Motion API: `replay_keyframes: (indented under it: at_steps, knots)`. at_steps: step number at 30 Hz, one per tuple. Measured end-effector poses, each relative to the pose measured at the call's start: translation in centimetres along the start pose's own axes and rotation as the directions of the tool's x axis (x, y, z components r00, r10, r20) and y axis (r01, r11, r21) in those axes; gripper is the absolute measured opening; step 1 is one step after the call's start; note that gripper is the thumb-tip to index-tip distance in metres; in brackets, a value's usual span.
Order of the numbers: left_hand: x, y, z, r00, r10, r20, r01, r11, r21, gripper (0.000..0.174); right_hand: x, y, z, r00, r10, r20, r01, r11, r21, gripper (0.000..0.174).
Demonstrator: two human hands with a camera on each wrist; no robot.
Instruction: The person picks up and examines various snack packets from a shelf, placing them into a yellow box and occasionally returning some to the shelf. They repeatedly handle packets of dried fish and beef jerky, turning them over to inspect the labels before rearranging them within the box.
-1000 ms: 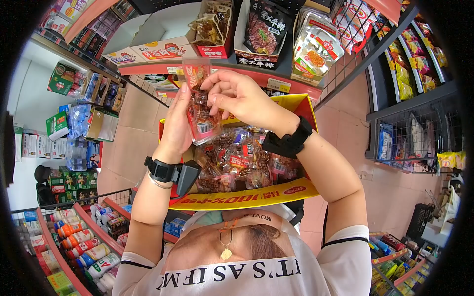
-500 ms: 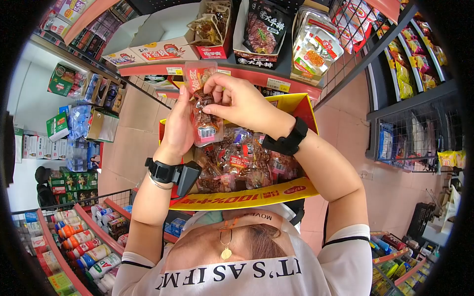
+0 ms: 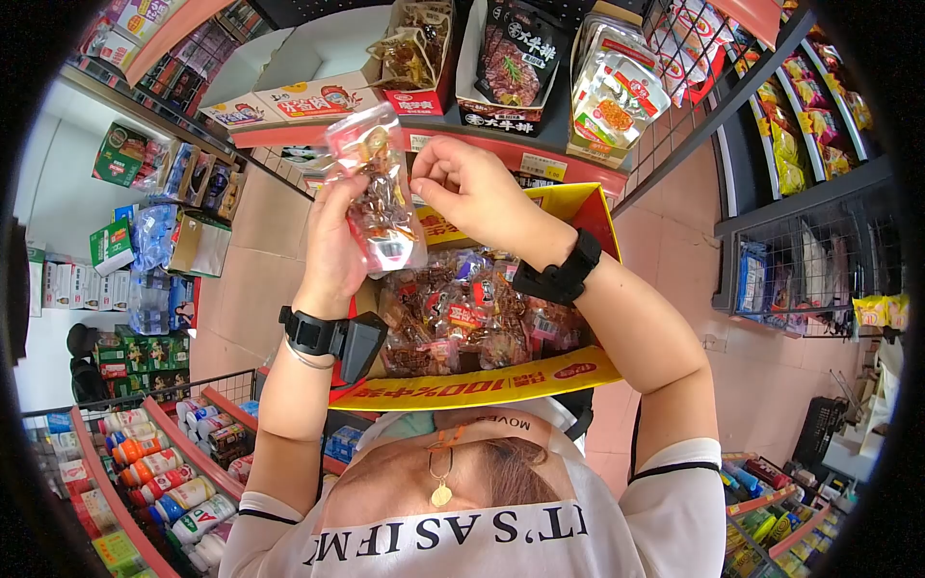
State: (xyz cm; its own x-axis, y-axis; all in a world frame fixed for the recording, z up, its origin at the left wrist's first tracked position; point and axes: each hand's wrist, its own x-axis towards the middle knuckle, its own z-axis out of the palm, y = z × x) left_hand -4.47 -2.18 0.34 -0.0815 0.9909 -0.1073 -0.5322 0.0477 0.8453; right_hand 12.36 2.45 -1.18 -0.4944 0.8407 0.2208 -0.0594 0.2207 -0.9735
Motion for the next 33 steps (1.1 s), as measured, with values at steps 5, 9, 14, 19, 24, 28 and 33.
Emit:
replay_keyframes:
  at_steps: [5,9,14,19,24,28,33]
  knots:
    - [0.2,-0.3,-0.3,0.997,0.073,-0.031,-0.072,0.997,0.027,0.029,-0.5,0.6,0.4,0.99,0.037,0.134,-0.02,0.992,-0.128,0.008]
    - [0.1,-0.2,-0.2,0.997,0.066,-0.04,-0.066,0.998,0.007,0.027,-0.5,0.0,0.4,0.981,0.091,0.171,-0.039,0.957,-0.287,0.009]
    - [0.2,-0.2,-0.3,0.999,0.034,-0.042,-0.034,0.999,0.007,0.027,-0.4,0.7,0.1,0.969,0.099,0.226,-0.038,0.964,-0.262,0.004]
    - [0.1,-0.4,-0.1,0.999,0.046,-0.024,-0.045,0.998,0.052,0.027,-0.5,-1.0,0.2,0.987,0.073,0.143,-0.049,0.985,-0.166,0.01]
    - [0.0,-0.2,-0.2,0.997,0.03,-0.068,-0.029,1.0,0.011,0.026,-0.5,-1.9,0.0,0.985,0.156,0.075,-0.15,0.986,-0.074,0.02]
    - [0.0,-0.2,-0.3,0.994,0.045,-0.102,-0.045,0.999,0.007,0.025,-0.6,-2.1,0.2,0.983,0.095,0.159,-0.081,0.993,-0.091,0.023]
    - [0.1,-0.2,-0.2,0.999,-0.005,-0.045,0.005,1.0,-0.005,0.028,-0.5,-1.5,0.3,0.989,0.06,0.134,-0.027,0.971,-0.239,0.022]
